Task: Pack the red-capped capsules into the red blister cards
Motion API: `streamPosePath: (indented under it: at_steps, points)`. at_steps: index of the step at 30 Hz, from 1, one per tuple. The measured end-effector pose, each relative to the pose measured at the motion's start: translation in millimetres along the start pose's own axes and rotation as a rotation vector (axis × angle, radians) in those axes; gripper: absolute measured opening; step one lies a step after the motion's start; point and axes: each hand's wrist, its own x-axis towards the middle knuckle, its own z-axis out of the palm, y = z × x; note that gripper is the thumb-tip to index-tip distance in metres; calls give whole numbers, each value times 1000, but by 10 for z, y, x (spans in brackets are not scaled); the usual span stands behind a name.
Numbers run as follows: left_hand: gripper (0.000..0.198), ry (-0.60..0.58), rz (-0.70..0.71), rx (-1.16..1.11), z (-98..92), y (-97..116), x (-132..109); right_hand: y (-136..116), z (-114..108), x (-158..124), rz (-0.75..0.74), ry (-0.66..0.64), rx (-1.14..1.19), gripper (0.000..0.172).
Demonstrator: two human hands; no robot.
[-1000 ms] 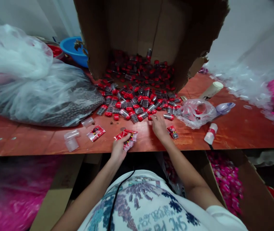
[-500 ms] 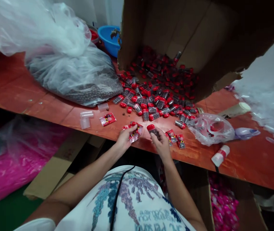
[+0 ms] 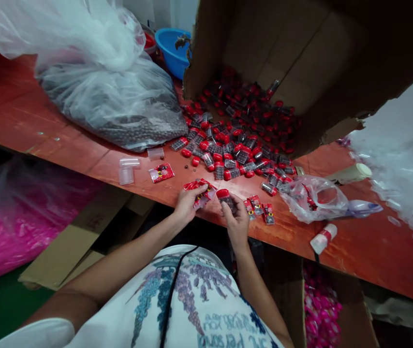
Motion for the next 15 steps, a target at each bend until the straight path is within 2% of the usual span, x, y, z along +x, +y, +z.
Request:
streamPosePath:
  at_steps: [4, 8, 12, 15]
  points:
    - [22, -15, -13, -17, 10, -7, -2, 18, 19, -2, 27, -36, -18, 36]
    - [24, -29, 10, 11, -14, -17, 7, 51, 33, 14, 113, -125, 27, 36]
    - [24, -169, 24, 83, -19, 3, -43, 45, 43, 37, 226, -136, 183, 36]
    - [24, -263, 15, 162, -5, 13, -90, 43, 49, 57, 253, -112, 252, 37]
